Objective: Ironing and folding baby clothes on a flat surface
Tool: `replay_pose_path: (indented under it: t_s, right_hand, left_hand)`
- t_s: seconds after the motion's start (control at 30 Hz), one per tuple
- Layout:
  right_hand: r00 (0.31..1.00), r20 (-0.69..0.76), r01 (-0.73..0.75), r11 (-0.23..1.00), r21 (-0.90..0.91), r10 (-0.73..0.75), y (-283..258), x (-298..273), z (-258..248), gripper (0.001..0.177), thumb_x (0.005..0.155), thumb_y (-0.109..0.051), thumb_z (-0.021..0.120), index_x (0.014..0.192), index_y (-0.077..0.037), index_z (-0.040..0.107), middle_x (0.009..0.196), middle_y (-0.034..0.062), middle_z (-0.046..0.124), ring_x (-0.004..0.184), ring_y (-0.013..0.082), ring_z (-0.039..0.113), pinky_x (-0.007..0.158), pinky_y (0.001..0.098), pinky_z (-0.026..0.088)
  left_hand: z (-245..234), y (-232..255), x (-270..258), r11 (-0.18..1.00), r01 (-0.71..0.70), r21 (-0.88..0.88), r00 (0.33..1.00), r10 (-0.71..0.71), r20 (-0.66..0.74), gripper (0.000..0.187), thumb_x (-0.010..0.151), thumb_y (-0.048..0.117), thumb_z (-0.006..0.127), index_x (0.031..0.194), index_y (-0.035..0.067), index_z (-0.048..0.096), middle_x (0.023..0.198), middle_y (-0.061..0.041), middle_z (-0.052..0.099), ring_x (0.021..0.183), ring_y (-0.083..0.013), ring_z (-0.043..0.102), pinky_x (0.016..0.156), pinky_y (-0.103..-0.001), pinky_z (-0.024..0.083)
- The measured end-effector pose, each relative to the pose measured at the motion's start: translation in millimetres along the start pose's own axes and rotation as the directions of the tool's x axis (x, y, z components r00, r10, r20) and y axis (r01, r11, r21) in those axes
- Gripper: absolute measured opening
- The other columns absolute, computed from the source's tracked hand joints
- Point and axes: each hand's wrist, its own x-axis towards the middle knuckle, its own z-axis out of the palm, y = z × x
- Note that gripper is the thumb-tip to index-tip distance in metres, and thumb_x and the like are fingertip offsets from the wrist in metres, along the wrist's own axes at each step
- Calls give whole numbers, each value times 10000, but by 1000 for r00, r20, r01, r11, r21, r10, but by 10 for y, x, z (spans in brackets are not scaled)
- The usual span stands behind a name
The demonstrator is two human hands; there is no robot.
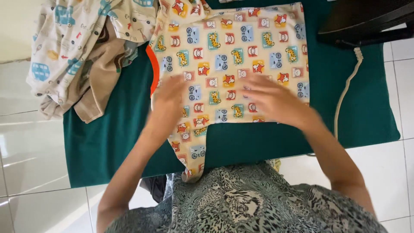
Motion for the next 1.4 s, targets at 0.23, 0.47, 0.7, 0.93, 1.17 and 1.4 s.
replay_pose_path:
  t_s: [0.23, 0.47, 0.7, 0.93, 1.17, 1.4]
  right_hand:
    - [991, 94, -90, 996, -12, 90, 257, 892, 233, 668, 1090, -468, 399, 1621, -87, 256, 1680, 150, 206, 1538, 314, 162, 1248, 479, 105]
    - [940, 1, -339, 937, -85, 340, 915, 1091, 472, 755, 1064, -619, 321, 1662, -176, 194, 1731, 93, 90, 1601, 260, 80, 1297, 443, 52]
    - [980, 115, -145, 978, -149, 163, 415, 574, 264, 832, 975, -741, 290, 1643, -246, 266, 1726, 71, 85, 1576, 288, 4, 1234, 610, -37]
    - [995, 49, -82, 981, -175, 91, 244, 18, 380, 782, 958, -737, 354, 1600, -293, 323, 1724, 87, 122, 1578, 373, 52, 1166, 743, -41]
    - [995, -86, -46, 998, 49, 50, 604, 149, 39, 315, 989, -383, 593, 1263, -246, 666, 1390, 83, 597, 1277, 328, 537, 1033, 579, 368]
    - [784, -516, -534, 799, -278, 345, 1523, 909, -162, 303, 958, -142, 649, 1255, -132, 709, 783, 193, 695, 712, 421, 686, 578, 533, 530]
  left_hand:
    - [546, -85, 748, 968, -209, 138, 978, 205, 47, 497, 1045, 177, 565, 1473, -66, 499, 1559, -207, 447, 1473, -330, 407, 1222, -528, 304]
    - [564, -725, 1130, 979, -53, 195, 998, 47, 35, 503, 1076, 257, 575, 1514, 47, 445, 1634, -199, 376, 1539, -378, 332, 1239, -534, 318]
    - [239, -822, 963, 999, 40, 20, 999, -40, -6, 704, 1069, 335, 653, 1592, -16, 337, 1653, -241, 301, 1534, -407, 291, 1208, -522, 288]
    - [437, -1012, 1049, 991, 1, 133, 997, 10, -79, 643, 1043, 308, 700, 1533, -15, 439, 1555, -212, 459, 1368, -409, 511, 1117, -517, 438]
    - [290, -872, 1880, 920, -114, 375, 953, 208, -220, 407, 893, 47, 688, 1298, 74, 653, 1379, -121, 633, 791, -305, 729, 623, -397, 569]
    - [473, -1234, 2312, 825, -117, 553, 988, 155, -22, 180, 865, 103, 731, 1044, 93, 750, 1115, -101, 671, 833, -301, 729, 690, -450, 563]
